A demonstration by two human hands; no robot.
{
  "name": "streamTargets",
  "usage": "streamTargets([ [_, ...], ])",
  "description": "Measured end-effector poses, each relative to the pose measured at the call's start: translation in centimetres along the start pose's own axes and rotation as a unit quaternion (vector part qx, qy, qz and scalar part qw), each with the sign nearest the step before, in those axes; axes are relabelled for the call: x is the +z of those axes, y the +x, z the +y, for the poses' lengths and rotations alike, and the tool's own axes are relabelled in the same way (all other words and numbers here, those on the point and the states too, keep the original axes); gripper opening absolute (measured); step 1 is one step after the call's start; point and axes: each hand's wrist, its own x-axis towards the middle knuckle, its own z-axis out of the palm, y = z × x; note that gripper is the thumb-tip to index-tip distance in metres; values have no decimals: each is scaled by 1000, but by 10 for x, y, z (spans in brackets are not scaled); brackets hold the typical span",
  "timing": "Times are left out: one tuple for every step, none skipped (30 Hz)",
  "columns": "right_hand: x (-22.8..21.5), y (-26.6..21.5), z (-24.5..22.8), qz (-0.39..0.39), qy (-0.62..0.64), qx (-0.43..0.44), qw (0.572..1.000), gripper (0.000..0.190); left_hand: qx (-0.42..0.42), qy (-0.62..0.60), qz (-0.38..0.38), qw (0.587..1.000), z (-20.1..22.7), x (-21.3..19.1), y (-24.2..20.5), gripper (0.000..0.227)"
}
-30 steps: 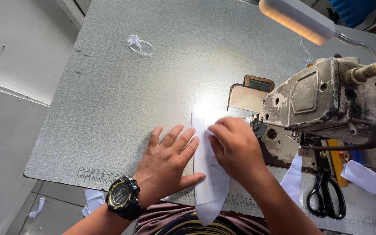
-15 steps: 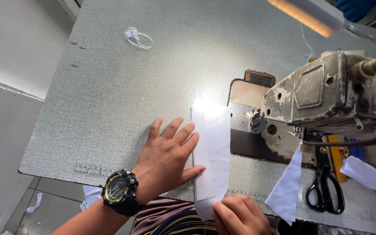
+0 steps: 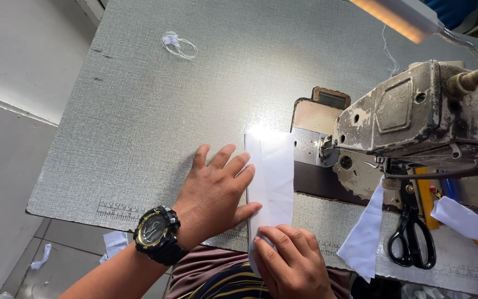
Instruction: Folding and cutting fabric and measuring patch placement on a shirt.
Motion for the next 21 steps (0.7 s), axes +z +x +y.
streamTargets([
  [0, 1, 0, 1, -5, -3, 1000, 16, 0, -5, 1, 1000, 0, 0, 0, 61],
  [0, 1, 0, 1, -11, -6, 1000, 17, -1, -10, 1, 1000, -1, -1, 1, 59],
  [2, -1, 1, 1, -11, -6, 1000, 17, -1, -10, 2, 1000, -1, -1, 1, 59],
  [4, -4, 2, 8, -11, -18, 1000, 16, -1, -7, 2, 1000, -1, 0, 2, 59],
  [6, -7, 3, 15, -10, -30, 999, 15, -1, -4, 2, 1000, -1, 0, 2, 58],
  [6, -6, 3, 15, -10, -30, 999, 15, -1, -3, 2, 1000, -2, 0, 2, 58],
  [6, -5, 2, 16, -9, -31, 999, 14, 1, -2, 1, 1000, -2, 0, 1, 59],
  [6, -5, 2, 16, -7, -32, 999, 14, 2, -1, 0, 1000, -2, 0, 1, 60],
  [6, -5, 2, 16, -7, -32, 999, 14, 2, -1, 0, 1000, -2, 0, 1, 60],
  [6, -5, 2, 17, -8, -32, 999, 13, 3, -3, 3, 1000, -2, 0, 0, 62],
  [7, -5, 1, 19, -8, -32, 999, 12, 3, -6, 6, 1000, -2, 1, 0, 63],
  [7, -6, 2, 19, -8, -32, 999, 12, 3, -6, 6, 1000, -3, 1, 0, 63],
  [8, -7, 2, 21, -7, -34, 999, 13, 1, -9, 4, 1000, -2, 1, 0, 64],
  [8, -8, 3, 24, -5, -36, 999, 15, -1, -12, 2, 1000, -2, 1, 0, 64],
  [8, -7, 3, 24, -5, -36, 999, 15, -1, -12, 2, 1000, -2, 1, 0, 64],
  [8, -6, 2, 29, -6, -34, 999, 15, 0, -12, 1, 1000, -2, 0, 0, 64],
  [8, -5, 2, 35, -7, -32, 999, 16, 0, -13, 0, 1000, -3, 0, 0, 64],
  [7, -3, 0, 35, -7, -32, 999, 16, 0, -12, -1, 1000, -3, -1, 0, 64],
  [7, -1, -1, 40, -7, -30, 999, 14, 1, -12, 3, 1000, -3, -1, 0, 64],
  [6, 1, -2, 45, -7, -28, 999, 13, 2, -11, 7, 1000, -3, -2, 0, 65],
  [7, 2, -2, 45, -7, -28, 999, 13, 3, -11, 8, 1000, -2, -1, 0, 65],
])
